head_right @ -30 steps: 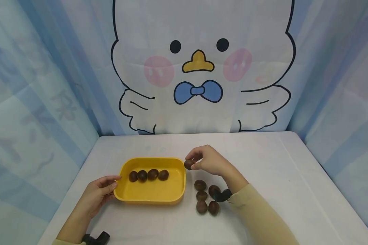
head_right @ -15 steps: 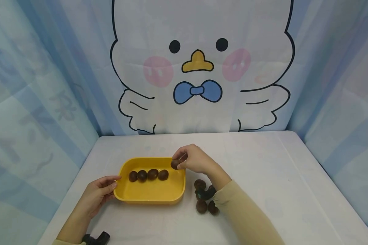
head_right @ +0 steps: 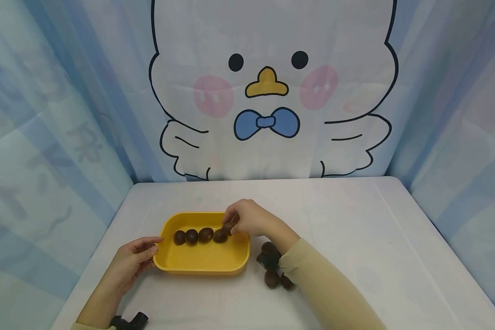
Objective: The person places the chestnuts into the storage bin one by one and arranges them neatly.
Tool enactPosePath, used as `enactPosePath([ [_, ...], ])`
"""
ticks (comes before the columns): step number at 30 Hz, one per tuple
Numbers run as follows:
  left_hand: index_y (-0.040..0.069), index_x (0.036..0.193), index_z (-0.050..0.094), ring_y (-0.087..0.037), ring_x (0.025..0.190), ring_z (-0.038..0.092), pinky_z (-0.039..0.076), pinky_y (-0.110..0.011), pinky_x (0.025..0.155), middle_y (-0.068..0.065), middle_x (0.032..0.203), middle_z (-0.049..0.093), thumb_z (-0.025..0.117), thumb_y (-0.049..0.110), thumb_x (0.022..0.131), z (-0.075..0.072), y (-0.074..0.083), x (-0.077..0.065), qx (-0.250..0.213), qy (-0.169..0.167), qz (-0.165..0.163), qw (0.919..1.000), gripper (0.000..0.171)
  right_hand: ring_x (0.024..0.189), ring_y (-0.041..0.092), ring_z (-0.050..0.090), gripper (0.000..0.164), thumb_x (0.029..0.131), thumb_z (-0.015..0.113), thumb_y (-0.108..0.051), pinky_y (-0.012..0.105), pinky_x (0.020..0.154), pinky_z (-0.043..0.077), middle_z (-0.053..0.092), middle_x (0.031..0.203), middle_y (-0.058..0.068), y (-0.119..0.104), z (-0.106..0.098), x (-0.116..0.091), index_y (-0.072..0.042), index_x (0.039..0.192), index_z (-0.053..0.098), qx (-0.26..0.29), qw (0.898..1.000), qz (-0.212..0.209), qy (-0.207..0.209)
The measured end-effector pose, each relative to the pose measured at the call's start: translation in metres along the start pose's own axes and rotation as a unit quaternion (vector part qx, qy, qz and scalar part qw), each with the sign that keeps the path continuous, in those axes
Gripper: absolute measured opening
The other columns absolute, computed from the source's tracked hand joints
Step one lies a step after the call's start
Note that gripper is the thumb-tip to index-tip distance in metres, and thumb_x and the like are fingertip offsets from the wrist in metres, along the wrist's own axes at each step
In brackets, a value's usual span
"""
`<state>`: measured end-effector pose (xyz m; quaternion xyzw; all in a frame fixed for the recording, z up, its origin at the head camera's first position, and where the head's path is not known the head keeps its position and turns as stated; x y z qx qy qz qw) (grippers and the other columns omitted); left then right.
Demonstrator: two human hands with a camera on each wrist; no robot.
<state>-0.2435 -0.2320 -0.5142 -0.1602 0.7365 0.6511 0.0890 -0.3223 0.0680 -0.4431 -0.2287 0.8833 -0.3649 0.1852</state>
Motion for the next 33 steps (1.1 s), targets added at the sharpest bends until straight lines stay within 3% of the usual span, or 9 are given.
enactPosePath([
  [9,0.002,0.136,0.072,-0.016,0.077,0.064,0.063,-0.025,0.068,-0.001,0.101,0.067,0.069,0.007,0.104,-0.001,-0.003,0.001,0.002,0.002,-0.003,1.0,0.032,0.095,0.017,0.066,0.033,0.086,0.079,0.011,0.036,0.089,0.064,0.075,0.103,-0.003,-0.008,0.013,0.007,-0.017,0.104,0.079,-0.067,0.997,-0.019,-0.022],
  [16,0.002,0.136,0.072,-0.017,0.08,0.064,0.063,-0.025,0.069,-0.002,0.106,0.068,0.069,0.008,0.104,-0.002,-0.004,0.004,0.006,0.003,-0.006,1.0,0.032,0.093,0.018,0.063,0.032,0.084,0.078,0.013,0.038,0.093,0.062,0.074,0.101,-0.002,-0.011,0.02,0.008,-0.014,0.101,0.079,-0.105,0.994,-0.033,-0.03],
  [25,0.002,0.137,0.071,-0.02,0.083,0.064,0.063,-0.025,0.071,-0.008,0.121,0.07,0.068,0.008,0.105,-0.002,-0.001,0.001,0.012,0.007,-0.004,0.9999,0.032,0.088,0.016,0.061,0.027,0.084,0.076,0.011,0.034,0.091,0.058,0.072,0.093,-0.004,-0.018,0.029,0.009,-0.014,0.096,0.077,-0.212,0.974,-0.075,-0.015],
  [33,0.001,0.138,0.07,-0.019,0.083,0.064,0.063,-0.025,0.07,-0.008,0.117,0.069,0.068,0.007,0.105,0.0,0.0,0.001,0.01,0.006,-0.003,0.9999,0.034,0.085,0.015,0.06,0.029,0.085,0.072,0.013,0.034,0.089,0.059,0.073,0.093,-0.003,-0.016,0.037,0.012,-0.014,0.094,0.077,-0.266,0.96,-0.083,-0.008],
])
Point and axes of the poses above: each hand's wrist, its own x-axis towards the middle knuckle, its own z-axis out of the palm, y = z × x, the point moved 10 cm from there along x, towards the middle knuckle
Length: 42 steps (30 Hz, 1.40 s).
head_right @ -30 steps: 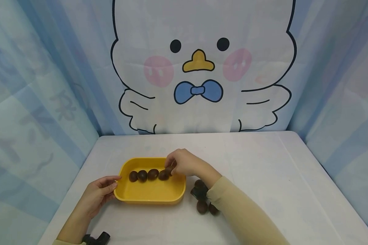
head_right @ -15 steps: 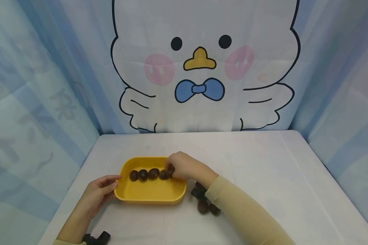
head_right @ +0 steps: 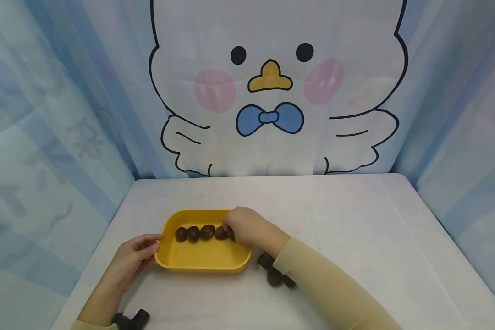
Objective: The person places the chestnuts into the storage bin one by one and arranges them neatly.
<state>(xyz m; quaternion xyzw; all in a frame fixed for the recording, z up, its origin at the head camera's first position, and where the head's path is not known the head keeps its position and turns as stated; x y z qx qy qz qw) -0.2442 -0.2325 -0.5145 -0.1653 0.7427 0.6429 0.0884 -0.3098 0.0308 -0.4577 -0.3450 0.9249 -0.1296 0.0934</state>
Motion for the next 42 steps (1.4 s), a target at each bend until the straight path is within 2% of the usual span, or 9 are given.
enactPosePath([
  [3,0.0,0.138,0.07,-0.019,0.082,0.063,0.063,-0.025,0.07,-0.008,0.118,0.069,0.068,0.006,0.105,0.0,0.001,0.0,0.0,-0.001,0.002,1.0,0.034,0.086,0.015,0.061,0.029,0.086,0.071,0.013,0.034,0.09,0.06,0.075,0.094,-0.002,0.001,-0.001,0.0,-0.014,0.096,0.078,0.015,1.0,0.001,-0.004],
  [8,0.0,0.138,0.07,-0.019,0.081,0.063,0.063,-0.025,0.07,-0.008,0.121,0.07,0.068,0.007,0.105,0.001,0.001,0.0,0.001,-0.003,0.005,1.0,0.034,0.095,0.016,0.067,0.028,0.091,0.074,0.007,0.037,0.099,0.062,0.078,0.105,0.0,0.007,-0.004,0.001,-0.015,0.105,0.082,0.068,0.997,0.016,-0.018],
  [14,0.0,0.136,0.071,-0.017,0.079,0.064,0.063,-0.025,0.069,-0.007,0.114,0.07,0.069,0.007,0.104,0.0,0.001,-0.001,0.001,-0.002,0.006,1.0,0.033,0.106,0.017,0.07,0.032,0.092,0.072,0.009,0.04,0.103,0.062,0.078,0.115,0.001,0.014,-0.008,0.0,-0.014,0.112,0.081,0.134,0.99,0.035,-0.027],
  [22,0.0,0.136,0.071,-0.017,0.08,0.064,0.063,-0.025,0.069,-0.007,0.115,0.07,0.069,0.008,0.104,0.001,0.0,0.0,0.0,-0.002,0.007,1.0,0.032,0.103,0.018,0.074,0.035,0.094,0.067,0.012,0.033,0.085,0.067,0.078,0.119,0.004,0.029,-0.016,-0.007,-0.012,0.114,0.08,0.253,0.965,0.072,-0.015],
  [25,0.001,0.135,0.072,-0.018,0.081,0.065,0.063,-0.025,0.069,-0.009,0.118,0.07,0.07,0.008,0.104,0.0,0.0,0.0,0.0,0.0,0.004,1.0,0.032,0.104,0.019,0.075,0.034,0.095,0.067,0.009,0.033,0.083,0.067,0.077,0.123,0.006,0.034,-0.023,-0.013,-0.012,0.117,0.081,0.286,0.955,0.082,-0.006],
  [32,0.001,0.135,0.071,-0.017,0.08,0.065,0.063,-0.025,0.069,-0.007,0.115,0.07,0.069,0.007,0.104,0.001,0.0,0.001,-0.002,-0.003,0.006,1.0,0.032,0.115,0.029,0.077,0.032,0.097,0.066,0.007,0.032,0.08,0.068,0.076,0.13,0.013,0.041,-0.038,-0.035,-0.006,0.124,0.077,0.316,0.946,0.066,0.009],
  [36,0.0,0.135,0.071,-0.016,0.079,0.065,0.063,-0.025,0.068,-0.006,0.112,0.069,0.069,0.007,0.104,0.001,0.0,0.0,-0.004,-0.006,0.01,0.9999,0.032,0.116,0.031,0.076,0.035,0.097,0.063,0.01,0.032,0.079,0.068,0.074,0.133,0.015,0.048,-0.04,-0.048,-0.006,0.126,0.076,0.329,0.941,0.074,0.017],
  [42,-0.001,0.136,0.071,-0.016,0.079,0.065,0.063,-0.025,0.069,-0.006,0.11,0.069,0.068,0.006,0.104,0.0,0.002,-0.002,-0.003,-0.005,0.01,0.9999,0.032,0.114,0.031,0.077,0.033,0.098,0.067,0.007,0.032,0.08,0.068,0.075,0.13,0.011,0.059,-0.042,-0.068,-0.01,0.125,0.076,0.317,0.943,0.089,0.033],
])
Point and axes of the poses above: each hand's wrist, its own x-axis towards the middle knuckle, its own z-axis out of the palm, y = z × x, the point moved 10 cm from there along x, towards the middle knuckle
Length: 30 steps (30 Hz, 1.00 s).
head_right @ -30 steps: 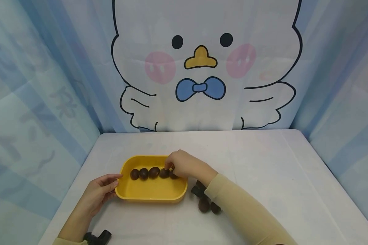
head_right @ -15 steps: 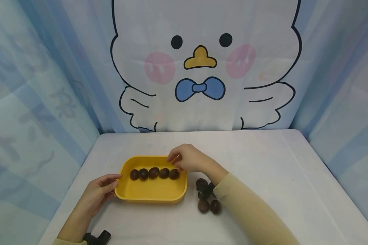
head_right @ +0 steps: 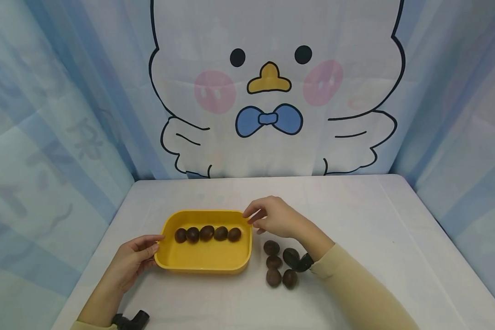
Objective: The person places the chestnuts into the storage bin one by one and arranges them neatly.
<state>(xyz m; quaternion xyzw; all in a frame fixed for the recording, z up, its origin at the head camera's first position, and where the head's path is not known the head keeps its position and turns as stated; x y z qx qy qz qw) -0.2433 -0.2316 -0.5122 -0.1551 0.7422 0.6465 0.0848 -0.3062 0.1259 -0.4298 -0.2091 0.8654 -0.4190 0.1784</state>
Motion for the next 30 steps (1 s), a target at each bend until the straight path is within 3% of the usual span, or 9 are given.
enactPosePath([
  [8,0.0,0.136,0.071,-0.017,0.081,0.065,0.063,-0.025,0.069,-0.007,0.112,0.069,0.069,0.007,0.104,0.0,0.001,0.0,0.002,0.001,0.002,1.0,0.032,0.1,0.021,0.076,0.029,0.098,0.073,-0.001,0.043,0.096,0.065,0.079,0.119,0.009,0.018,-0.014,-0.022,-0.016,0.123,0.077,-0.037,0.999,0.008,0.021],
  [16,0.0,0.136,0.071,-0.018,0.081,0.064,0.063,-0.025,0.07,-0.007,0.113,0.068,0.068,0.007,0.105,0.0,0.001,0.0,0.006,0.001,0.002,1.0,0.032,0.112,0.021,0.071,0.027,0.097,0.075,-0.004,0.048,0.1,0.062,0.078,0.119,0.006,0.044,-0.014,-0.036,-0.015,0.122,0.077,-0.055,0.998,0.015,0.015],
  [30,0.001,0.138,0.07,-0.019,0.081,0.064,0.063,-0.025,0.069,-0.009,0.115,0.068,0.068,0.007,0.105,-0.001,-0.002,0.003,0.002,0.007,-0.006,1.0,0.033,0.113,0.025,0.074,0.028,0.094,0.077,-0.003,0.048,0.099,0.062,0.077,0.121,0.004,0.07,-0.001,-0.043,-0.013,0.12,0.077,-0.055,0.998,0.002,-0.009],
])
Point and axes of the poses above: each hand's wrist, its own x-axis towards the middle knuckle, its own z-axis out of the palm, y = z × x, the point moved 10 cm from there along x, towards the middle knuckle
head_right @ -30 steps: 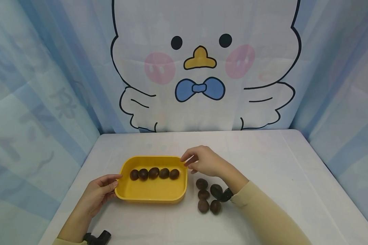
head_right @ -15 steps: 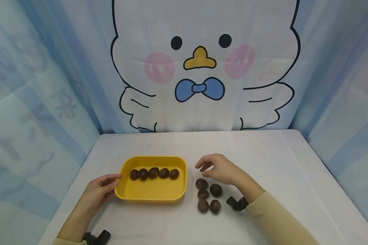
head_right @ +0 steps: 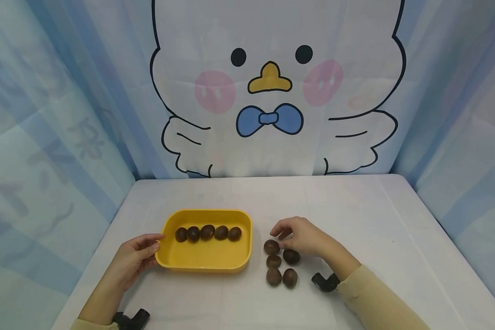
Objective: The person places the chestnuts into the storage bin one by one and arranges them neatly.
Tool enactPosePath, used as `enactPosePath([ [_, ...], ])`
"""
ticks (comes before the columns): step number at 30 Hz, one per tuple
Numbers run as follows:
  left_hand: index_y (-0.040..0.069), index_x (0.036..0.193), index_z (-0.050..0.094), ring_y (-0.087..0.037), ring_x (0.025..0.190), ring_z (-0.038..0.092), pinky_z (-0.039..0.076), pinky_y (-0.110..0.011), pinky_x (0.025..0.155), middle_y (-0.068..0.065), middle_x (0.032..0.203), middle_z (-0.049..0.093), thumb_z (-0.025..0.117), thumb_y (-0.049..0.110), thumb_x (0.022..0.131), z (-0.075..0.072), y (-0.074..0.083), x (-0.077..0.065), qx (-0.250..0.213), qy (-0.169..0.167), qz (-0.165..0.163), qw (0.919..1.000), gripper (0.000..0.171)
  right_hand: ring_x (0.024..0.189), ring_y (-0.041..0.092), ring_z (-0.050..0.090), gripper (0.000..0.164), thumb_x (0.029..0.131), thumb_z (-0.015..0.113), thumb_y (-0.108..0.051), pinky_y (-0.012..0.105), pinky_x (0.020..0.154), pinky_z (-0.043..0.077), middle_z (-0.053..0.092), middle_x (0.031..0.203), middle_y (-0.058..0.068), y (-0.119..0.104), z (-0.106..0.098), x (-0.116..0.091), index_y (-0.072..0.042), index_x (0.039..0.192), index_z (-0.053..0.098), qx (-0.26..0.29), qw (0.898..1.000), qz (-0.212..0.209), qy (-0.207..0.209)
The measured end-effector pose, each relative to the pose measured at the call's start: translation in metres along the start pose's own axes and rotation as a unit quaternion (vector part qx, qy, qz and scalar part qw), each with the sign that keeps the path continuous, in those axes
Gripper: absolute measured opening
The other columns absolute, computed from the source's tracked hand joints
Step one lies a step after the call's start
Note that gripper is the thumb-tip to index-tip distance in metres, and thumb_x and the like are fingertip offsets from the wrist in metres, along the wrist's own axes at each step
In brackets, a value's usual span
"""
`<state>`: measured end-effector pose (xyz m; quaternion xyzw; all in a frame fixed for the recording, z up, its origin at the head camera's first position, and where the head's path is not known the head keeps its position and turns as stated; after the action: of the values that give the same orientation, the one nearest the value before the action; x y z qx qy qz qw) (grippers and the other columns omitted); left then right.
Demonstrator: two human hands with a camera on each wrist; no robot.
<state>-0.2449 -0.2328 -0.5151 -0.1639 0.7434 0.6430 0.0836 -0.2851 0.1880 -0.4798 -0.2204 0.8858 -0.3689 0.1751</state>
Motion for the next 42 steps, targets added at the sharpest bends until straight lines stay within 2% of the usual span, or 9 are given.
enactPosePath([
  [9,0.002,0.138,0.07,-0.017,0.079,0.062,0.063,-0.024,0.069,-0.003,0.104,0.065,0.068,0.007,0.105,0.0,0.001,-0.001,0.004,-0.003,0.002,1.0,0.034,0.111,0.02,0.069,0.029,0.094,0.079,-0.006,0.05,0.1,0.06,0.076,0.116,-0.005,0.008,0.008,-0.002,-0.023,0.116,0.078,0.009,0.999,0.029,-0.013],
  [16,0.001,0.137,0.07,-0.016,0.078,0.062,0.063,-0.023,0.069,-0.003,0.102,0.066,0.068,0.005,0.104,0.0,0.002,-0.002,0.003,-0.005,0.002,1.0,0.033,0.105,0.017,0.067,0.029,0.092,0.082,-0.008,0.041,0.094,0.058,0.076,0.113,-0.006,0.007,0.014,0.003,-0.024,0.116,0.078,0.004,1.0,0.026,-0.016],
  [28,0.001,0.138,0.07,-0.018,0.079,0.061,0.063,-0.024,0.069,-0.003,0.103,0.065,0.068,0.006,0.104,0.0,0.001,0.0,0.003,-0.004,0.001,1.0,0.034,0.096,0.015,0.067,0.029,0.09,0.081,-0.005,0.04,0.091,0.058,0.075,0.104,-0.007,0.007,0.021,0.01,-0.023,0.113,0.078,-0.01,1.0,0.027,-0.008],
  [33,0.001,0.139,0.07,-0.017,0.079,0.061,0.063,-0.024,0.069,-0.003,0.104,0.065,0.068,0.006,0.105,0.0,0.0,0.0,0.002,-0.006,0.0,1.0,0.035,0.096,0.016,0.068,0.03,0.09,0.082,-0.004,0.041,0.092,0.06,0.075,0.105,-0.006,0.009,0.019,0.01,-0.023,0.112,0.077,-0.004,0.999,0.032,0.0],
  [38,0.002,0.138,0.07,-0.017,0.078,0.062,0.063,-0.024,0.069,-0.003,0.103,0.066,0.069,0.006,0.104,0.0,0.0,0.0,0.0,-0.005,-0.002,1.0,0.034,0.102,0.017,0.069,0.03,0.09,0.081,-0.004,0.048,0.097,0.061,0.076,0.109,-0.005,0.007,0.014,0.008,-0.024,0.112,0.077,-0.002,1.0,0.03,0.008],
  [42,0.002,0.137,0.071,-0.018,0.078,0.062,0.063,-0.024,0.069,-0.003,0.102,0.066,0.069,0.006,0.104,0.0,0.0,0.0,-0.001,-0.003,-0.004,1.0,0.034,0.105,0.018,0.07,0.03,0.09,0.082,-0.004,0.048,0.097,0.061,0.076,0.111,-0.004,0.002,0.008,0.009,-0.023,0.113,0.077,0.003,1.0,0.024,0.013],
])
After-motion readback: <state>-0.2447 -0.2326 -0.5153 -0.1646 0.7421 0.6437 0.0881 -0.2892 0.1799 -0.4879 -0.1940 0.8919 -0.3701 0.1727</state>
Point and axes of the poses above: each hand's wrist, its own x-axis towards the middle knuckle, its own z-axis out of the palm, y = z × x, the point moved 10 cm from there along x, towards the middle knuckle
